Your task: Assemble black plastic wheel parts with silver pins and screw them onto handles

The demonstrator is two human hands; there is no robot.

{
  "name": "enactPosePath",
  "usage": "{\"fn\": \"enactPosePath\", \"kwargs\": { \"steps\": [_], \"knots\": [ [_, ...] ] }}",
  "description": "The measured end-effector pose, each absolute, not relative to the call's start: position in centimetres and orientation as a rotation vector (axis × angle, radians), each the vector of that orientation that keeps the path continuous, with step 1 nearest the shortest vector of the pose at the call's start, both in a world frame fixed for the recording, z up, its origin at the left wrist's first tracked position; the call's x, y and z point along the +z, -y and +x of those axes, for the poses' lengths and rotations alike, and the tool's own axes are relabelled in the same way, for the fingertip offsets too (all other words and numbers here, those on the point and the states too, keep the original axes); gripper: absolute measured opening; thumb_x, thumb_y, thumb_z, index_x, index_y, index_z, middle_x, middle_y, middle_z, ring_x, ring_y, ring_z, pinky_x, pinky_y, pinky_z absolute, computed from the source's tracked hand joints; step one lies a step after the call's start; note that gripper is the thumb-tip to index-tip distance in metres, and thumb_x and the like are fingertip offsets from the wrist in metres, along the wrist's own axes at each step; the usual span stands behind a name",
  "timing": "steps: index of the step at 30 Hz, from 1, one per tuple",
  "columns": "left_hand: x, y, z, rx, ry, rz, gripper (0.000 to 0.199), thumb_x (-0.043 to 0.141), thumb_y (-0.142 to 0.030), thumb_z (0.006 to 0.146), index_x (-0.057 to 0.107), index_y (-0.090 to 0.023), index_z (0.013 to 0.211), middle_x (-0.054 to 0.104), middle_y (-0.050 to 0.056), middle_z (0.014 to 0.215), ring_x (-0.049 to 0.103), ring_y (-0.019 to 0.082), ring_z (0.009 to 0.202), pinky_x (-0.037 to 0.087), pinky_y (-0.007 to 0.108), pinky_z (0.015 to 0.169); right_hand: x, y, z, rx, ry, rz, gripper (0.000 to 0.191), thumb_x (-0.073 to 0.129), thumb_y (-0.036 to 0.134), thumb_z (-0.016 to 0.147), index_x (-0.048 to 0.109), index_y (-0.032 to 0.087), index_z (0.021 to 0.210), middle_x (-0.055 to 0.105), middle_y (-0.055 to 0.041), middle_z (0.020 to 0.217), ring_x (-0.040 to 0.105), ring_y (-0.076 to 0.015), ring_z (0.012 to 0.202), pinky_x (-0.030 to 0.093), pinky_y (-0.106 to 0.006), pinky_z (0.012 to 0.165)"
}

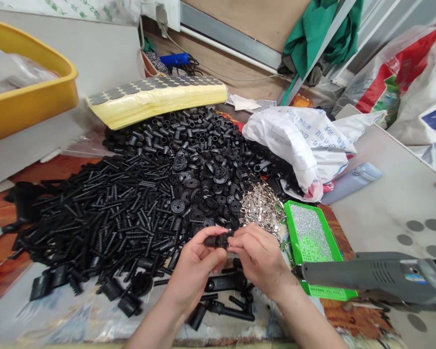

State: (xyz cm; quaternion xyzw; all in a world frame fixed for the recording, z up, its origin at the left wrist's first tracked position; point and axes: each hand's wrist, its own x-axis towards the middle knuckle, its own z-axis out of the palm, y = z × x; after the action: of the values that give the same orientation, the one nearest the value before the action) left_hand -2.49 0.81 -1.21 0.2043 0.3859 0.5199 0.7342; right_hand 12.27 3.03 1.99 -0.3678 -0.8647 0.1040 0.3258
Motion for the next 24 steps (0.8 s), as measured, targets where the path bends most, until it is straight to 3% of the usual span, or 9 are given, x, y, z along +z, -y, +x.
{"fn": "enactPosePath", "kwargs": {
  "steps": [14, 21, 24],
  "knots": [
    [-1.2, -0.5, -2.3, 1.179, -0.825, 0.477, 0.035, 0.081, -0.024, 0.061, 0.066, -0.018, 0.093, 0.062, -0.003, 0.066, 0.042, 0.006, 0.049, 0.034, 0.018, 0.048, 1.9, -2.1, 11.0, 0.449, 2.028, -1.277, 0.015, 0.053, 0.014, 0.081, 0.055, 0.019, 0.067, 0.061, -0.0006, 0.063, 0.057, -0.0149, 0.059, 0.043, -0.026, 0.057],
    [-1.7, -0.4, -2.1, 1.195, -0.872, 0.578, 0.028, 0.076, -0.019, 0.068, 0.067, -0.021, 0.094, 0.062, -0.003, 0.068, 0.045, 0.007, 0.054, 0.036, 0.018, 0.051, 1.7, -2.3, 10.9, 0.930, 1.686, -1.454, 0.011, 0.056, 0.021, 0.075, 0.058, 0.018, 0.065, 0.060, 0.0008, 0.056, 0.053, -0.0123, 0.049, 0.042, -0.022, 0.046],
    [-1.9, -0.3, -2.0, 1.215, -0.888, 0.602, 0.028, 0.075, -0.017, 0.068, 0.067, -0.021, 0.095, 0.063, -0.003, 0.071, 0.045, 0.007, 0.054, 0.036, 0.018, 0.051, 1.9, -2.4, 11.0, 0.919, 1.706, -1.447, 0.013, 0.056, 0.020, 0.077, 0.057, 0.018, 0.065, 0.060, 0.0009, 0.057, 0.053, -0.0118, 0.049, 0.042, -0.021, 0.046]
  ]
}}
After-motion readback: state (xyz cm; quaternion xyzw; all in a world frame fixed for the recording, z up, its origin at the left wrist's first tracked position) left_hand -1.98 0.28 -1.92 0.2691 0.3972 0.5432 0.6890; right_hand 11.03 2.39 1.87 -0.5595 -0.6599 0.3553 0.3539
